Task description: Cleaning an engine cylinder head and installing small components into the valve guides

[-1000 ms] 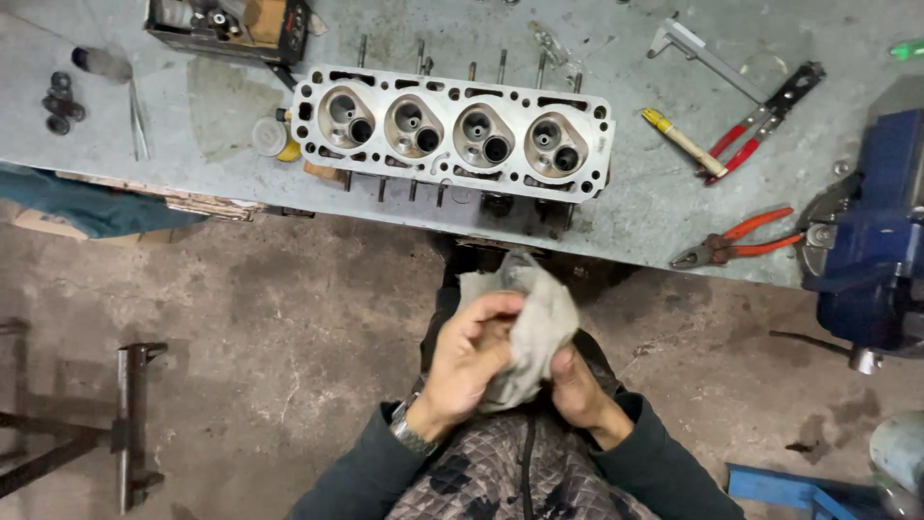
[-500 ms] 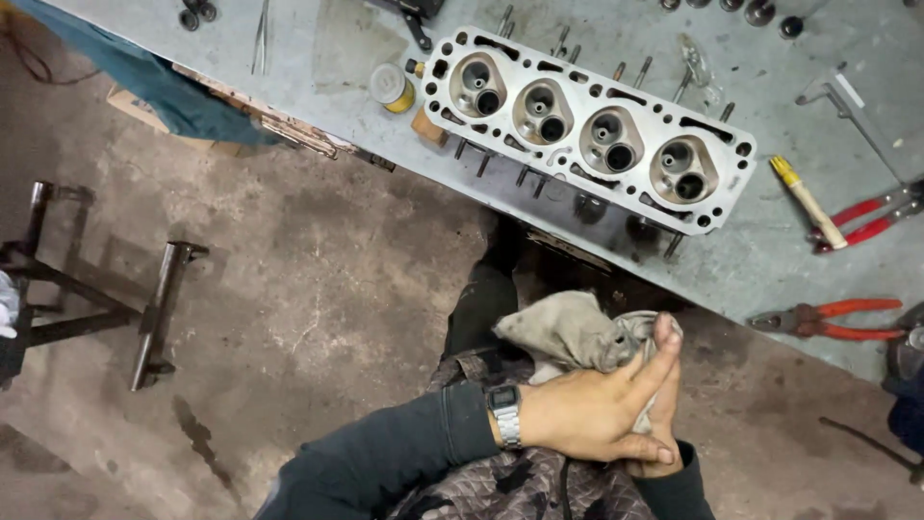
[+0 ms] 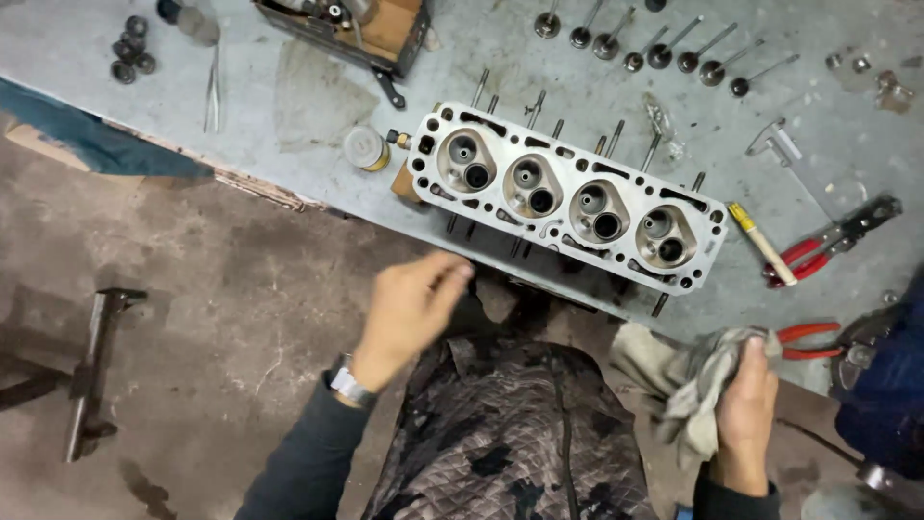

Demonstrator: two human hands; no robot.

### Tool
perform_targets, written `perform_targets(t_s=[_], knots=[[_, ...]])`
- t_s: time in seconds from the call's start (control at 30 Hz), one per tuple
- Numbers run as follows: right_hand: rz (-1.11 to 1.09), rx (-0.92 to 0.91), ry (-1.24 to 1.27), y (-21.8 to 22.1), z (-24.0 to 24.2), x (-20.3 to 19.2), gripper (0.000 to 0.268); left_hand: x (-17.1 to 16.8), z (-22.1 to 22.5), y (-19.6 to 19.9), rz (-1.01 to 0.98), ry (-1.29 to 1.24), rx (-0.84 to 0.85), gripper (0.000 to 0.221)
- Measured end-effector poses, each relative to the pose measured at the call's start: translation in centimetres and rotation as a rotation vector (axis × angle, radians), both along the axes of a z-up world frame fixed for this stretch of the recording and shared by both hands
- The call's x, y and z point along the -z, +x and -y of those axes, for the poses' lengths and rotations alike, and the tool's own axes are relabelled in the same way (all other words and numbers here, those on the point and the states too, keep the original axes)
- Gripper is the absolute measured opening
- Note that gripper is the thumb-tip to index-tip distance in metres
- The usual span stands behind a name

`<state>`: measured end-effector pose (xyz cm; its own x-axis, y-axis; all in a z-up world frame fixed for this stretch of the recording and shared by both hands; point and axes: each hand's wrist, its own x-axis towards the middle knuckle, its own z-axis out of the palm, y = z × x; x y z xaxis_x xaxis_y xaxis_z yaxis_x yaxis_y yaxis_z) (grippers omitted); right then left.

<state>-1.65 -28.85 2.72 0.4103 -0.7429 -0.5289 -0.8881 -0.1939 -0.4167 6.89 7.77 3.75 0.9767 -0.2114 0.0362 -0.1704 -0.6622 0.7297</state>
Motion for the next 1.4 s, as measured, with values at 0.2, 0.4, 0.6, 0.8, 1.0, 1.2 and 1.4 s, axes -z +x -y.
perform_targets(t_s=[0.2,0.4,0.6,0.8,1.0,1.2,1.4], knots=[[0.246,-0.315,-0.143,2.2,3.7,0.7,0.052,1.9,-6.8,5.0,-0.231,-0.171,-0.423,0.024],[-0.091,-0.109,-0.099,9.4,0.2,-2.8,0.076,3.4,-7.4,9.6,-0.307,-0.289,-0.347,0.03],[-0.2,-0.221,-0.104,12.3,3.2,0.1,0.079,2.8,-9.1,14.7,-0.15,0.064,0.071,0.06],[0.2,-0.32,0.127,9.2,7.4,7.1,0.022,4.4,-9.9,16.3,-0.281,-0.003,0.331,0.066],[0.003,-0.056,0.351,10.9,3.1,4.5,0.078,3.3,-8.4,17.6,-0.769,-0.16,-0.104,0.037],[-0.115,0.051,0.377,19.9,-4.6,-4.4,0.118,6.6,-8.0,18.9,-1.116,-0.322,-0.257,0.055],[-0.282,-0.248,0.302,19.0,0.2,-1.8,0.093,4.8,-6.5,19.7,-1.169,-0.269,-0.391,0.05]])
